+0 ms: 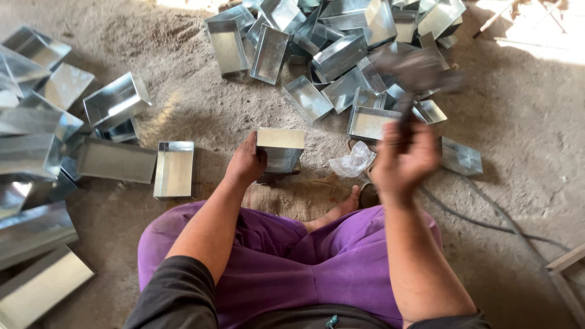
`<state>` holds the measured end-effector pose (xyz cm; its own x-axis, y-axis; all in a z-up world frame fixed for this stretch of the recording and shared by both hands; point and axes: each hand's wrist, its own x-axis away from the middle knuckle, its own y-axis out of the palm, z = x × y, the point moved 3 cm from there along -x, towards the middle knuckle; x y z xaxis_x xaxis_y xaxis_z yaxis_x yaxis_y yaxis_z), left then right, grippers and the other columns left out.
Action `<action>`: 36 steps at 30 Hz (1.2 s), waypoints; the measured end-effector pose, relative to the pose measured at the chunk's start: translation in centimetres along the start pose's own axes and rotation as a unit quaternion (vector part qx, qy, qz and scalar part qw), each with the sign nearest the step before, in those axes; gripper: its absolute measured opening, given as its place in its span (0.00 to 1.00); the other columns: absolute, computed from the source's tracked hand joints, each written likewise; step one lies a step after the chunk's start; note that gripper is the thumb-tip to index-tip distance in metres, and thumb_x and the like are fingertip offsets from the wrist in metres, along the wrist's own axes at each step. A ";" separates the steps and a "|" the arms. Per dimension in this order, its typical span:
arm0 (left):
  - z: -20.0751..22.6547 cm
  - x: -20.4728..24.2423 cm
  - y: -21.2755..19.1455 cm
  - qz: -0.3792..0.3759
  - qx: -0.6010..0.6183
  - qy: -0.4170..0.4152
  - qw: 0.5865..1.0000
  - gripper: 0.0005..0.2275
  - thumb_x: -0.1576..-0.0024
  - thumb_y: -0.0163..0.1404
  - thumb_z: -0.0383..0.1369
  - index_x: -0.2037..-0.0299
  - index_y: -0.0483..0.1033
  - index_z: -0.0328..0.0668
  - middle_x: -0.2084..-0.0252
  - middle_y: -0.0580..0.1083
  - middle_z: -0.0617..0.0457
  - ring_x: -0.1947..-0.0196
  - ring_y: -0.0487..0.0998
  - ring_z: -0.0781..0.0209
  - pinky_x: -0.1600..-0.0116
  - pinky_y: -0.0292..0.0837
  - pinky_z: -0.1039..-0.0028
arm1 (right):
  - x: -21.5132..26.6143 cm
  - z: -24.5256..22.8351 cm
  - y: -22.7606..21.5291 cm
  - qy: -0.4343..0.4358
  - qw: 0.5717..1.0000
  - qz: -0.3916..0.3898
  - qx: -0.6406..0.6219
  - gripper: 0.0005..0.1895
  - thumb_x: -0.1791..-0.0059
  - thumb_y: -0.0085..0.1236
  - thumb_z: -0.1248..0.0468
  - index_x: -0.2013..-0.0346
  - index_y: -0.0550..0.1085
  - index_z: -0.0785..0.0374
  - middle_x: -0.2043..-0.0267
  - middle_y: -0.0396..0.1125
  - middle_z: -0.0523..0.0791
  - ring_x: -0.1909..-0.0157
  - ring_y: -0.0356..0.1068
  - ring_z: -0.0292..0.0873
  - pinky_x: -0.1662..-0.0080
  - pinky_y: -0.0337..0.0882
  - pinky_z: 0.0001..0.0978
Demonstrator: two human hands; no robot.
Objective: The person sits on the floor and repeatedly hammers small rectangular metal boxes placed on a wooden block. They pick up each box, position it, strike it with a hammer, and then toss it aside. The process is repeated for multiple boxes.
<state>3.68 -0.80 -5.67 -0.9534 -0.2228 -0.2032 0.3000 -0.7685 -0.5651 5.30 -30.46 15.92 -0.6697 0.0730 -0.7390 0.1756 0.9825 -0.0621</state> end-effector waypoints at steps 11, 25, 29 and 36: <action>1.4 0.0 -2.1 0.030 -0.072 0.021 0.997 0.13 0.42 0.48 0.29 0.47 0.71 0.41 0.53 0.77 0.38 0.54 0.78 0.32 0.53 0.75 0.51 | 4.0 4.3 1.1 0.162 0.955 -0.198 0.149 0.16 0.51 0.66 0.67 0.49 0.78 0.68 0.65 0.78 0.48 0.66 0.78 0.37 0.62 0.74 0.28; 5.3 -0.3 -3.2 -0.018 -0.327 0.108 0.939 0.14 0.38 0.46 0.33 0.47 0.80 0.65 0.58 0.78 0.57 0.51 0.76 0.54 0.36 0.56 0.51 | 6.0 4.8 2.7 0.110 0.968 -0.210 0.076 0.10 0.49 0.63 0.64 0.57 0.77 0.67 0.72 0.72 0.42 0.76 0.70 0.32 0.74 0.69 0.22; 5.1 -0.3 -2.8 -0.034 -0.334 0.105 0.936 0.16 0.39 0.46 0.30 0.45 0.79 0.65 0.57 0.78 0.55 0.51 0.76 0.52 0.37 0.57 0.53 | 7.7 7.1 3.9 0.200 0.896 -0.335 0.210 0.12 0.52 0.65 0.63 0.57 0.79 0.64 0.74 0.73 0.43 0.78 0.69 0.33 0.74 0.67 0.28; 3.6 -1.1 -3.0 -0.022 -0.384 0.063 0.921 0.12 0.37 0.49 0.38 0.44 0.78 0.59 0.44 0.76 0.53 0.43 0.74 0.54 0.30 0.55 0.51 | 7.9 8.3 2.7 0.270 0.919 -0.242 0.156 0.12 0.53 0.67 0.63 0.57 0.80 0.64 0.74 0.74 0.42 0.75 0.69 0.34 0.70 0.66 0.25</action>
<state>3.72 -0.39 -0.86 -0.9685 -0.0935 -0.2309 0.2408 -0.1140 -0.9638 6.48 -28.64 4.30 -0.9691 -0.2033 -0.1396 -0.0956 0.8315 -0.5472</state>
